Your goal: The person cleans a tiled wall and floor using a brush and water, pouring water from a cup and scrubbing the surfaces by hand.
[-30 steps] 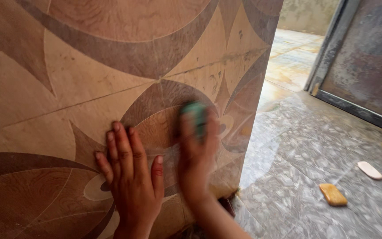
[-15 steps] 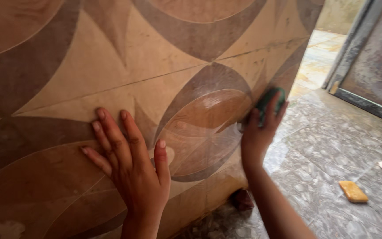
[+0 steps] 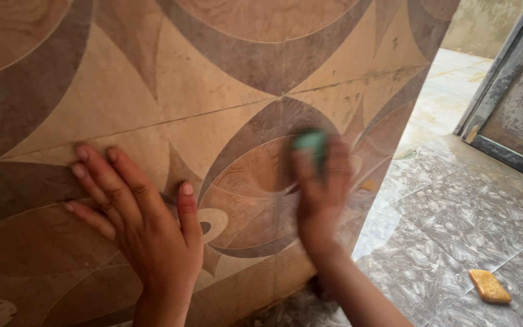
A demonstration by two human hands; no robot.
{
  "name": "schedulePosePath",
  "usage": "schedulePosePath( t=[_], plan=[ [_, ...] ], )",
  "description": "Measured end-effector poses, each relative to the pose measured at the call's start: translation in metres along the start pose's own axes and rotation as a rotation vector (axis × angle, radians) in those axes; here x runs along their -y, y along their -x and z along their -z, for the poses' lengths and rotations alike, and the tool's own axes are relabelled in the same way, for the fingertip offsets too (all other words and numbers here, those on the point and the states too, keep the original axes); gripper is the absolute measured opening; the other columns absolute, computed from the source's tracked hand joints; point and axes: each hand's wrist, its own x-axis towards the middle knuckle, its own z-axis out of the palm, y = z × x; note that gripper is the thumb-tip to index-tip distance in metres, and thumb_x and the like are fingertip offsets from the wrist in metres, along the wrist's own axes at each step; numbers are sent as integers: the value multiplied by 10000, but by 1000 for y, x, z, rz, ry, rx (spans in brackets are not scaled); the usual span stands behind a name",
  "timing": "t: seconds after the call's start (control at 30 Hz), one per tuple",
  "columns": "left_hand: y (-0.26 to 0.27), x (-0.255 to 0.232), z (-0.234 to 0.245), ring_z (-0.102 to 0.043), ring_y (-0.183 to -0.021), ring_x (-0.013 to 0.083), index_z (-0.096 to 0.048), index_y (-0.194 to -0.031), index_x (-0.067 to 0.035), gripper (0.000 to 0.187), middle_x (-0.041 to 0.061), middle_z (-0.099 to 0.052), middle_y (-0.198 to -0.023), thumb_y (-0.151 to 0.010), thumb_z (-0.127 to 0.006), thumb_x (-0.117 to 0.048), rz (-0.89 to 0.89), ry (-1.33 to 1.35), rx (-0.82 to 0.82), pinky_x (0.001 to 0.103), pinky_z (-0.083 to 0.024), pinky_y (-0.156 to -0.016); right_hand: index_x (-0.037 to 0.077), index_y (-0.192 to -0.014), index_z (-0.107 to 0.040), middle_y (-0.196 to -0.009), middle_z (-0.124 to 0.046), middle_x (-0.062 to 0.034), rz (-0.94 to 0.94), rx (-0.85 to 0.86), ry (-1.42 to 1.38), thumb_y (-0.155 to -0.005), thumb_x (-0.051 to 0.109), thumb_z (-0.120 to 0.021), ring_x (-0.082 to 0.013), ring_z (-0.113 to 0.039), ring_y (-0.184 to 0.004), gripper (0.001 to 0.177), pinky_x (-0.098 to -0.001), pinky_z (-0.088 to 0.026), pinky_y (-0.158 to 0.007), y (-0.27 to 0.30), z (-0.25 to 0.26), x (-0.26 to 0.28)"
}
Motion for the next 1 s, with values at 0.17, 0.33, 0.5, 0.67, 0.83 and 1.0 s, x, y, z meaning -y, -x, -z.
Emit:
schedulePosePath(
  t=[0.17,0.33,0.5,0.67,0.83,1.0],
  plan=[
    [14,-10,-14,-40,-1581,474,-162,-1626,74,821,327,-77,-1689,-1052,-499,-406,-77,-20,91,666,66,-1221,163,-1623,-305,-1692,-154,-277,-526,-93,-287,-1072,97,-469,-483,-193,-1553,579,-502,-307,-1193,75,-13,-83],
    [46,-22,-37,-71,-1592,426,-226,-1612,63,802,293,-115,-1697,-1013,-526,-378,-123,-62,179,644,46,-1235,42,-1616,-299,-1679,-319,-172,-987,-28,-184,-1064,193,-442,-427,-232,-1551,590,-451,-230,-1248,103,-37,-119],
    [65,-24,-56,-61,-1584,435,-253,-1611,50,795,294,-121,-1695,-1020,-524,-407,-164,-59,224,650,40,-1233,99,-1524,-449,-1737,-247,-145,-639,-138,-551,-942,6,-441,-343,-520,-1427,589,-418,-490,-1043,-7,-8,-55],
    [68,-32,-69,-42,-1570,471,-248,-1612,43,817,312,-99,-1682,-1013,-524,-439,-145,-46,206,696,38,-1204,298,-1531,-470,-1679,-308,-122,-67,-200,94,-1008,131,-616,-370,-390,-1522,569,-484,-412,-1194,-38,9,-4],
    [72,-29,-62,-67,-1587,460,-252,-1616,-9,782,295,-103,-1693,-1007,-525,-416,-163,-22,220,698,14,-1229,293,-1602,-366,-1719,-265,-149,-512,-226,-292,-1026,57,-456,-362,-408,-1532,629,-434,-434,-1187,-23,3,-90],
    [65,-44,-60,-93,-1567,455,-240,-1608,-30,807,285,-106,-1682,-957,-540,-402,-163,-27,248,700,11,-1205,218,-1620,-324,-1687,-225,-206,-793,-202,-209,-1061,174,-476,-417,-257,-1547,582,-471,-292,-1217,-18,-10,-122]
  ],
)
